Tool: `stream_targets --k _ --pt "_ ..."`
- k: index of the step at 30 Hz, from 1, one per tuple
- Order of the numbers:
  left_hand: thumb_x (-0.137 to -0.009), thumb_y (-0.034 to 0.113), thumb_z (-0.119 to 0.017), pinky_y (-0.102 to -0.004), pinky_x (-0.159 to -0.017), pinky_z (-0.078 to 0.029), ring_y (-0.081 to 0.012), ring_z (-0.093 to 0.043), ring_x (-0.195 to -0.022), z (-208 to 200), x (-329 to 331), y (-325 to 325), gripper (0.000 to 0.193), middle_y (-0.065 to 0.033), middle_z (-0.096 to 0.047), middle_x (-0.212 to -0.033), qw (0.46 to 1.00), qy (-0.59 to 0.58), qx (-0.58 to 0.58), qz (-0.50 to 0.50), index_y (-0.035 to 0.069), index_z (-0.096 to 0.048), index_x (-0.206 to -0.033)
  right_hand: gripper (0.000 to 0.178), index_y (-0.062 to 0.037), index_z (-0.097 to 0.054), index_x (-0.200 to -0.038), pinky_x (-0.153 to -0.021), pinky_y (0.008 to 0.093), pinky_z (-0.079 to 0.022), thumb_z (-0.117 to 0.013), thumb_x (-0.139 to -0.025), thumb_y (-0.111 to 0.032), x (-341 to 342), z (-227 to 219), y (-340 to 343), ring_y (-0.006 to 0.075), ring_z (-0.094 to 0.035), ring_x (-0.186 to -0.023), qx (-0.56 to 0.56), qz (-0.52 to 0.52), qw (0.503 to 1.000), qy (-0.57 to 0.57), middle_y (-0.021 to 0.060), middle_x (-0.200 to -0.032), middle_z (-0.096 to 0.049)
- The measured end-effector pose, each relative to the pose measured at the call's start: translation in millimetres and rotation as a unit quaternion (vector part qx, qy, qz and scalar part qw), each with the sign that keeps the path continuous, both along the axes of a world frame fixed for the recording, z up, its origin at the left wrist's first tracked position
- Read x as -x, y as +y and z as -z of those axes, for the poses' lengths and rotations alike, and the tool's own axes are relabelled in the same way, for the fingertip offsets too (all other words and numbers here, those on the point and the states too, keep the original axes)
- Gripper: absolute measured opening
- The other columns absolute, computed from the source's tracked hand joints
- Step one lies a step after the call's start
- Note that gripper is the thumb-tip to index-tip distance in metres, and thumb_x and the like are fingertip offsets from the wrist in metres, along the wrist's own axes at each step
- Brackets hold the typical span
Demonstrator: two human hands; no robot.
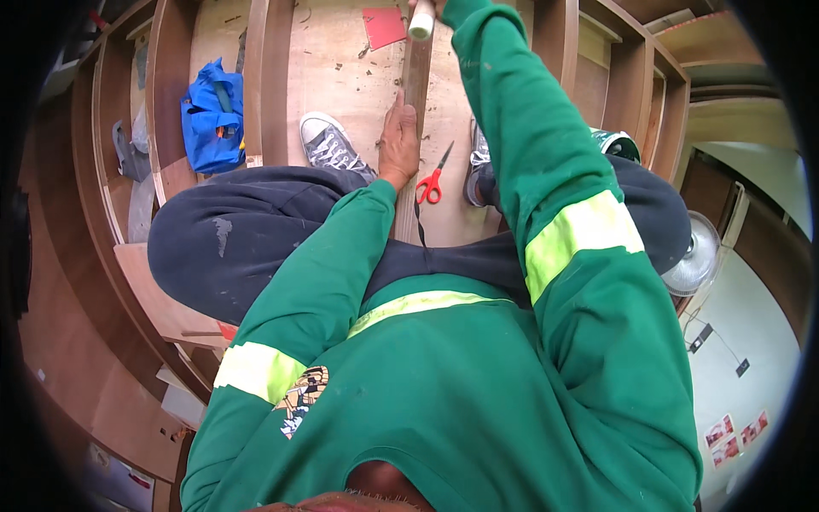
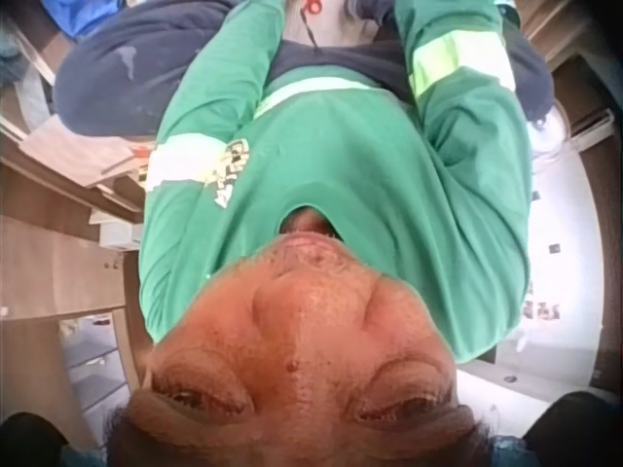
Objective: The person sits inside a wooden cabinet structure and uses a hammer to tap and secure a wooden trim piece along the top edge of the cabinet frame. The person repeatedly positions the trim and strikes it with the hammer to fit it into place.
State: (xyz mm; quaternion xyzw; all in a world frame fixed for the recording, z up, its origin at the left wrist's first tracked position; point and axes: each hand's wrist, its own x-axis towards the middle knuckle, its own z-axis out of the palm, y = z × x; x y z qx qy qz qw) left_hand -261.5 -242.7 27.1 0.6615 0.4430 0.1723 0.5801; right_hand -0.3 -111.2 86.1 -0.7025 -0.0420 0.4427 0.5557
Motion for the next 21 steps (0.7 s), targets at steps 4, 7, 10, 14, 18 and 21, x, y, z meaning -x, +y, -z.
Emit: stream_targets --k 4,7,10,14,18,21 --pt "-0.108 0.051 -0.033 -0.0398 -0.116 -0.034 -0.0409 -0.043 -0.140 3 0 3 0.068 -0.0274 -0.048 -0.147 1.000 -0.026 0.010 -0.003 0.000 -0.038 -0.153 0.020 0.0017 -0.054 -0.095 -0.050 0.0364 -0.055 -0.036 -0.099 -0.006 33 15 -51 0.0199 -0.057 -0.057 0.096 -0.111 0.989 -0.011 0.0093 -0.074 -0.057" --pt "-0.108 0.052 -0.032 -0.0371 -0.115 -0.034 -0.0376 -0.045 -0.139 1 -24 -2 0.070 -0.0255 -0.049 -0.148 0.994 -0.072 0.087 0.007 0.000 -0.036 -0.155 0.020 0.0017 -0.055 -0.092 -0.048 0.0377 -0.053 -0.038 -0.097 -0.006 62 77 -142 0.0222 -0.058 -0.055 0.079 -0.178 0.979 -0.066 0.0110 -0.073 -0.057" --pt "-0.108 0.053 -0.034 -0.0335 -0.114 -0.034 -0.0295 -0.047 -0.140 16 -5 6 0.068 -0.0199 -0.051 -0.150 0.987 -0.047 0.149 0.028 0.007 -0.034 -0.158 0.019 0.0016 -0.054 -0.091 -0.045 0.0385 -0.051 -0.040 -0.098 -0.009 145 65 -187 0.0231 -0.057 -0.054 0.078 -0.129 0.986 0.078 0.0110 -0.072 -0.056" --pt "-0.108 0.052 -0.035 -0.0338 -0.113 -0.036 -0.0274 -0.048 -0.137 21 1 10 0.068 -0.0166 -0.050 -0.150 0.985 -0.057 0.154 0.045 0.008 -0.030 -0.159 0.018 -0.0059 -0.050 -0.106 -0.041 0.0400 -0.049 -0.037 -0.104 -0.019 218 -27 -212 0.0213 -0.053 -0.050 0.189 -0.010 0.958 0.214 0.0087 -0.070 -0.052" --pt "-0.108 0.051 -0.037 -0.0342 -0.112 -0.037 -0.0254 -0.050 -0.134 29 -4 15 0.068 -0.0133 -0.049 -0.151 0.964 -0.081 0.247 0.060 0.008 -0.026 -0.160 0.015 -0.0086 -0.050 -0.105 -0.043 0.0405 -0.050 -0.040 -0.103 -0.020 201 -23 -218 0.0197 -0.054 -0.053 0.084 0.025 0.977 0.193 0.0055 -0.071 -0.052" --pt "-0.108 0.050 -0.038 -0.0344 -0.112 -0.038 -0.0238 -0.051 -0.131 42 -8 28 0.069 -0.0108 -0.048 -0.151 0.928 -0.091 0.355 0.070 0.009 -0.023 -0.161 0.018 -0.0048 -0.055 -0.098 -0.049 0.0394 -0.052 -0.045 -0.102 -0.019 189 -8 -195 0.0214 -0.059 -0.057 0.041 0.017 0.992 0.117 0.0066 -0.070 -0.057"
